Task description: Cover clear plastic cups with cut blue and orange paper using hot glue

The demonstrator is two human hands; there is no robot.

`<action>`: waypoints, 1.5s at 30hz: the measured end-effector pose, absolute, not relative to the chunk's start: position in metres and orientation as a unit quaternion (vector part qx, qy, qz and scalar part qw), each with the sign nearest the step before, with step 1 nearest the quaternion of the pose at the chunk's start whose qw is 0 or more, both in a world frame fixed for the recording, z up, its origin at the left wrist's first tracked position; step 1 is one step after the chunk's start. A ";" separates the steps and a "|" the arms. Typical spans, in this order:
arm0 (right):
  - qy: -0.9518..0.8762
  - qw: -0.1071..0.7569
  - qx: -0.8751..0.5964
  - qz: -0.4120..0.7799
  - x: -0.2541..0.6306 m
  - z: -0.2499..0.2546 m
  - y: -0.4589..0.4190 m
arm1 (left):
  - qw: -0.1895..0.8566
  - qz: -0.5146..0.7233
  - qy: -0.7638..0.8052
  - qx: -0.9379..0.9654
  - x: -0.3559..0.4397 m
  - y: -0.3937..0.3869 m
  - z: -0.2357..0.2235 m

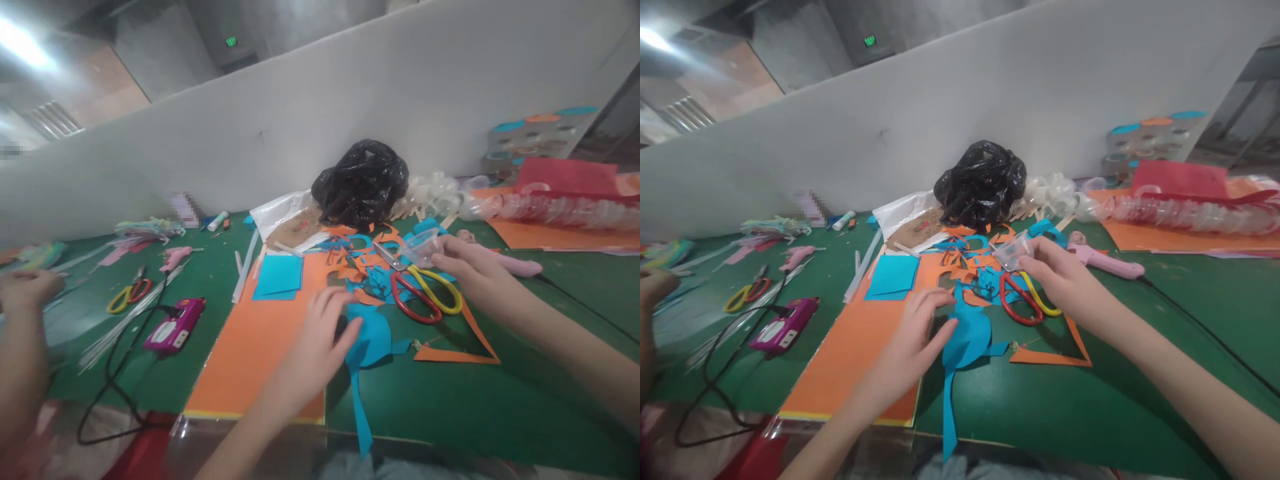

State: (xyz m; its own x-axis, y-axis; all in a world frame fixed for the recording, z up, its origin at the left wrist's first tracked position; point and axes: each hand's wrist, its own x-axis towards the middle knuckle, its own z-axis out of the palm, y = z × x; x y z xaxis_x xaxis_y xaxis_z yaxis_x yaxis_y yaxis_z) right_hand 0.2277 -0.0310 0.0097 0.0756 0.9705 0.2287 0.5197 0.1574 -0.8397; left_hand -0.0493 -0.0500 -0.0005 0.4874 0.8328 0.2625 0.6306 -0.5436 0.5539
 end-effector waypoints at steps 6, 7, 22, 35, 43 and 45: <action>-0.687 0.325 -0.551 0.344 0.223 0.020 -0.043 | -0.054 0.286 0.310 0.905 -0.058 -0.086 -0.004; -0.693 0.308 -0.549 0.352 0.222 0.021 -0.043 | -0.074 0.261 0.312 0.910 -0.058 -0.091 -0.005; -0.741 0.101 -0.567 0.345 0.187 0.019 -0.042 | -0.091 0.115 0.403 0.903 -0.067 -0.119 -0.028; -0.787 -0.058 -0.565 0.241 0.145 0.049 -0.026 | -0.086 0.123 0.396 0.906 -0.066 -0.123 -0.035; -0.784 -0.077 -0.572 0.230 0.137 0.040 -0.025 | -0.075 0.133 0.389 0.908 -0.066 -0.125 -0.041; -0.791 -0.066 -0.570 0.213 0.136 0.037 -0.025 | -0.074 0.136 0.393 0.906 -0.066 -0.125 -0.042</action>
